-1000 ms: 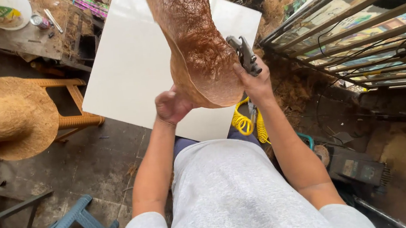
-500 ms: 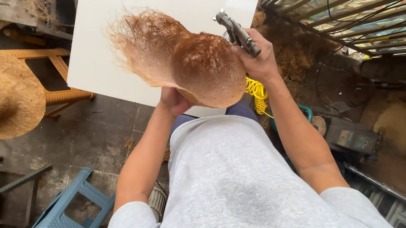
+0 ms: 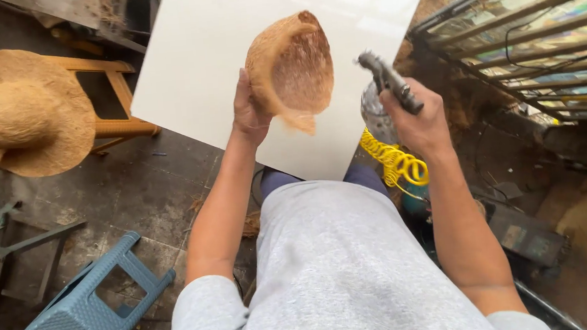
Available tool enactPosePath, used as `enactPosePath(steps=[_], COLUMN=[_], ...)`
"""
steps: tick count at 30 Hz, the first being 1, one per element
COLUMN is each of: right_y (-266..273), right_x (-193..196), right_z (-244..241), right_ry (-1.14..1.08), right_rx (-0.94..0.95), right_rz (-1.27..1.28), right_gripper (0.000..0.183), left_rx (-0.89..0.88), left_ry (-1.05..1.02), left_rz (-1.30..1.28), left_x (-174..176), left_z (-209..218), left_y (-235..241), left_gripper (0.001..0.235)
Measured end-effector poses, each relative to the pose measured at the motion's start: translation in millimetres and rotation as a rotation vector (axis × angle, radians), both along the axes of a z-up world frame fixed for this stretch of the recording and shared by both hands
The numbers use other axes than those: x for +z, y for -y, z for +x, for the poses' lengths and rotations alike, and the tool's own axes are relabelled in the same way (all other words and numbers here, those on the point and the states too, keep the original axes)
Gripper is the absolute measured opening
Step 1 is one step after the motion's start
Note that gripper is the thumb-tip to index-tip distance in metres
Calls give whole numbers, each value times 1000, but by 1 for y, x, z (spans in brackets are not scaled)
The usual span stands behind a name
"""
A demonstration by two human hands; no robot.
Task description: The person uses a spray gun to apply a coating to a coconut-fiber hat. They rotate the hat to cover multiple sides, pause to adjust the spray gun, and continue spraying until the entire surface appears coated.
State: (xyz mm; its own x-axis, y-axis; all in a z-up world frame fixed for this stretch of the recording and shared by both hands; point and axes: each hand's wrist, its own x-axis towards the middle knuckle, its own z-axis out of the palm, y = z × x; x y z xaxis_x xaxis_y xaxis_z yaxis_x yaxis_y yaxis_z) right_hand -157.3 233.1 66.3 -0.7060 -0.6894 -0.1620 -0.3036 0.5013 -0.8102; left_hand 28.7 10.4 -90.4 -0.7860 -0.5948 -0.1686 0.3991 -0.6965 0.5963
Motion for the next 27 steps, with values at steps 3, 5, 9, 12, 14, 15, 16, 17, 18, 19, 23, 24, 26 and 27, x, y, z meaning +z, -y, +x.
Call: enactPosePath(steps=[3, 5, 9, 12, 14, 15, 16, 17, 18, 19, 23, 24, 26, 27], right_y=[16, 26, 36, 38, 41, 42, 39, 37, 35, 35, 38, 38, 36, 35], right_x=[33, 45, 48, 44, 51, 54, 51, 48, 45, 45, 49, 51, 48, 47], right_z=[22, 27, 34, 29, 26, 25, 22, 19, 15, 15, 18, 19, 20, 20], right_ry=[34, 97, 152, 69, 65, 61, 60, 36, 12, 12, 34, 48, 47, 47], right_rx=[128, 128, 95, 105, 94, 80, 78, 68, 59, 58, 71, 99, 108, 119], right_rz=[4, 115, 240, 275, 289, 302, 305, 316, 324, 325, 348, 353, 346, 338], right_gripper=[21, 18, 26, 32, 31, 30, 30, 36, 43, 43, 36, 34, 36, 38], left_rx=[84, 91, 109, 118, 118, 117, 115, 114, 115, 114, 108, 109, 108, 108], left_ry=[158, 57, -99, -92, -101, -112, -113, -109, -104, -104, -112, -118, -103, -87], left_rz=[-134, -156, -244, -221, -233, -246, -243, -231, -220, -220, -221, -216, -193, -171], left_x=[24, 46, 70, 68, 69, 69, 68, 66, 66, 66, 63, 61, 59, 58], left_z=[-12, -17, -21, -22, -21, -22, -22, -22, -23, -23, -26, -28, -29, -29], left_y=[7, 17, 22, 22, 22, 21, 20, 20, 20, 20, 23, 23, 23, 24], left_gripper=[73, 69, 66, 67, 67, 66, 66, 67, 68, 68, 66, 67, 70, 73])
